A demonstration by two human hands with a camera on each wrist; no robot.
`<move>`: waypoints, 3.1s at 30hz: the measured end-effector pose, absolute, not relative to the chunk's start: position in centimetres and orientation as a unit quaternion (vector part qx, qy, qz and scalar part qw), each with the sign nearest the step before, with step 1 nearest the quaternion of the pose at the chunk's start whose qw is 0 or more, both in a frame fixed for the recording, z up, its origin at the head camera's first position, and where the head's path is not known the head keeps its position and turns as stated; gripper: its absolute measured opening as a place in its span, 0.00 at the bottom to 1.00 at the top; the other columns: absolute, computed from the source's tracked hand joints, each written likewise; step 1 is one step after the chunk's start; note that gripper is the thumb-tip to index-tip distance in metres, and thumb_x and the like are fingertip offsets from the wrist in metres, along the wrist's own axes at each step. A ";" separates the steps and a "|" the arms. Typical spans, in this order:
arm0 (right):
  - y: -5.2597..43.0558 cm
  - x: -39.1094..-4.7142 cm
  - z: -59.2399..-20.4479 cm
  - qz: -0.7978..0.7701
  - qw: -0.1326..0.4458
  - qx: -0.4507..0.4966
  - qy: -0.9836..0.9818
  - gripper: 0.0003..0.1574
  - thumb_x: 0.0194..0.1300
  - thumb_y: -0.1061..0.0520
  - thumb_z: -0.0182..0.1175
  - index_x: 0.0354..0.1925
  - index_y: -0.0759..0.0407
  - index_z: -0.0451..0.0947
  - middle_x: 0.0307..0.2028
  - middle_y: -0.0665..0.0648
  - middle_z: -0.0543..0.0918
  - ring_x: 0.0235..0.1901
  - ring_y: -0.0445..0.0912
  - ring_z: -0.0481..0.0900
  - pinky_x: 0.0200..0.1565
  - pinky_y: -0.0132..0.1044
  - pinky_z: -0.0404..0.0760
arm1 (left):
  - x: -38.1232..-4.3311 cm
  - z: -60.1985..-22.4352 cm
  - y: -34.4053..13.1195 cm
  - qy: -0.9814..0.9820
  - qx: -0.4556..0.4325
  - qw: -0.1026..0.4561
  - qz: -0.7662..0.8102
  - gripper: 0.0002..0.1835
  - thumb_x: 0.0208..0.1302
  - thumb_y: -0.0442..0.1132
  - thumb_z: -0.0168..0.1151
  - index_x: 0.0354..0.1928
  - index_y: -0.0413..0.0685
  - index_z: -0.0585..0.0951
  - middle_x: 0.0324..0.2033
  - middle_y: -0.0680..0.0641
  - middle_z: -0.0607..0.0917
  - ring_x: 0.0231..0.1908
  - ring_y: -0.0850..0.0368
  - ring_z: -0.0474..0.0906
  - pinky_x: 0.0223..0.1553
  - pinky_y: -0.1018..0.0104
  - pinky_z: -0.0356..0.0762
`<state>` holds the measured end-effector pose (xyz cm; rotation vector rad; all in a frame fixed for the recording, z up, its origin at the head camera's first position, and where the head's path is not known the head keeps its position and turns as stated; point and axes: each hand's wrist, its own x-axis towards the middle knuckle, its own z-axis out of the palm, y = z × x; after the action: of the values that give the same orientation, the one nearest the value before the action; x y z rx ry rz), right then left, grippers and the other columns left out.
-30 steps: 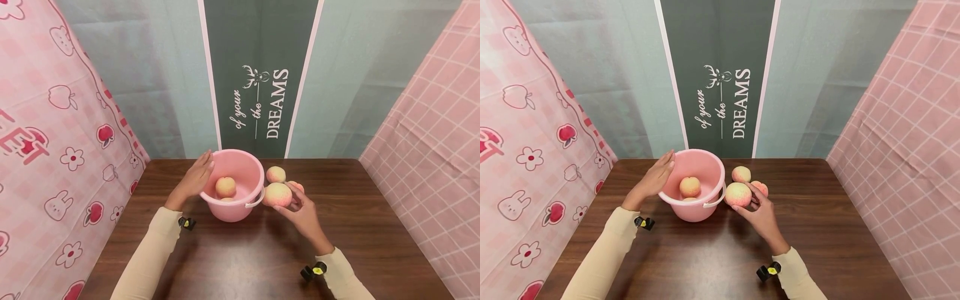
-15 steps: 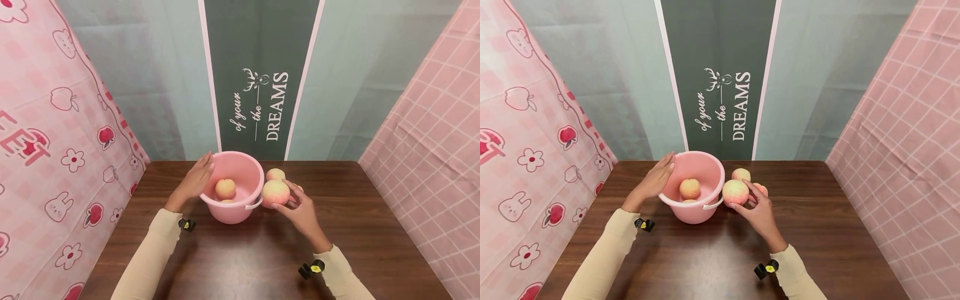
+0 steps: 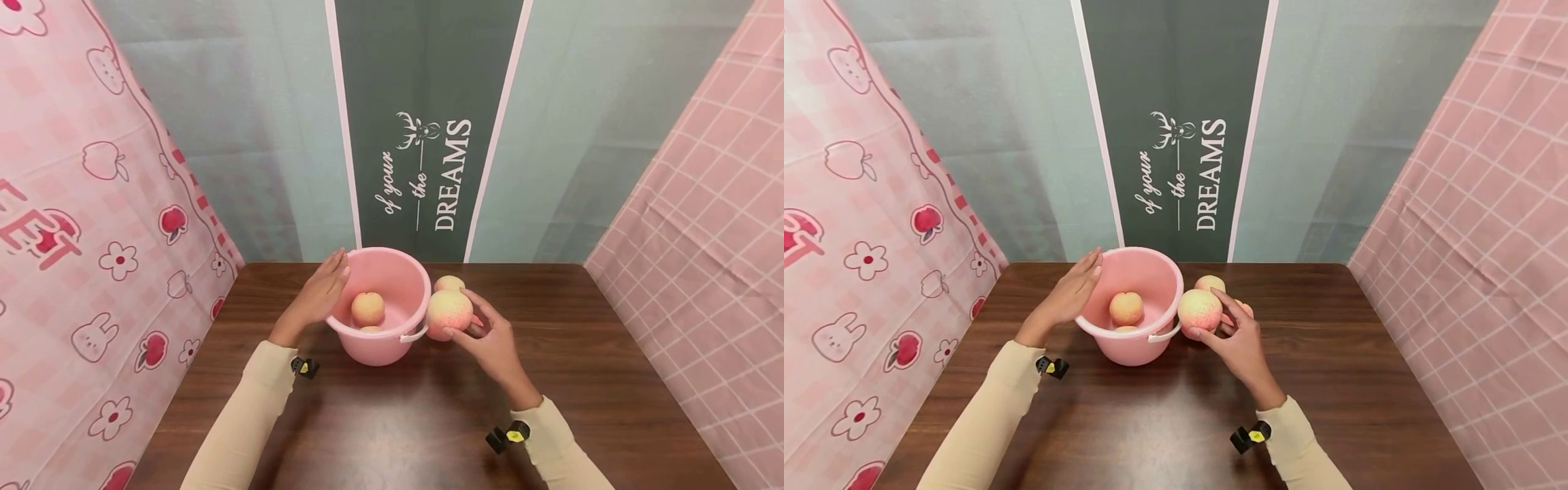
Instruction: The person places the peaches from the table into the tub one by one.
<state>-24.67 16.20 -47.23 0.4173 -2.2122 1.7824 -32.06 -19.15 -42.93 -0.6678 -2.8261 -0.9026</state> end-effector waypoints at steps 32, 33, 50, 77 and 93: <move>13.9 -25.9 -44.0 0.627 0.120 0.166 -0.751 0.49 0.52 0.58 0.81 0.70 0.45 0.73 0.63 0.51 0.78 0.58 0.50 0.80 0.55 0.40 0.80 | -31.9 -42.3 -19.0 -0.943 -0.221 0.028 -0.247 0.34 0.83 0.52 0.32 0.79 0.34 0.48 0.80 0.37 0.45 0.79 0.42 0.37 0.77 0.47 0.39; 13.8 -26.0 -43.9 0.627 0.119 0.167 -0.752 0.49 0.52 0.58 0.81 0.70 0.45 0.73 0.63 0.51 0.78 0.57 0.51 0.81 0.55 0.40 0.81 | -31.9 -42.2 -18.9 -0.945 -0.223 0.026 -0.237 0.35 0.83 0.52 0.31 0.79 0.34 0.48 0.80 0.37 0.45 0.79 0.42 0.36 0.77 0.47 0.38; 11.3 -27.2 -42.9 0.635 0.081 0.209 -0.739 0.47 0.54 0.60 0.79 0.70 0.53 0.72 0.62 0.57 0.77 0.59 0.53 0.80 0.54 0.37 0.81 | -32.2 -41.9 -18.8 -0.951 -0.227 0.016 -0.208 0.38 0.83 0.54 0.33 0.79 0.34 0.38 0.79 0.37 0.33 0.79 0.44 0.26 0.77 0.49 0.36; 10.6 -27.7 -42.6 0.598 0.082 0.201 -0.772 0.49 0.54 0.49 0.80 0.71 0.45 0.71 0.63 0.51 0.79 0.60 0.51 0.80 0.55 0.53 0.80 | -32.3 -42.1 -18.9 -0.951 -0.209 0.008 -0.229 0.37 0.82 0.54 0.33 0.80 0.39 0.40 0.80 0.40 0.37 0.79 0.47 0.27 0.76 0.48 0.42; 10.3 -27.9 -42.5 0.640 0.097 0.222 -0.729 0.32 0.62 0.62 0.73 0.64 0.59 0.78 0.60 0.68 0.80 0.59 0.61 0.80 0.54 0.38 0.80 | -32.3 -41.9 -18.9 -0.950 -0.220 0.011 -0.221 0.36 0.83 0.53 0.31 0.79 0.35 0.41 0.80 0.39 0.36 0.79 0.45 0.28 0.77 0.50 0.39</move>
<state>-27.90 10.31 -42.47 0.6571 -2.1606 1.8950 -32.33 -18.86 -41.95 -0.6861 -2.9639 -0.6910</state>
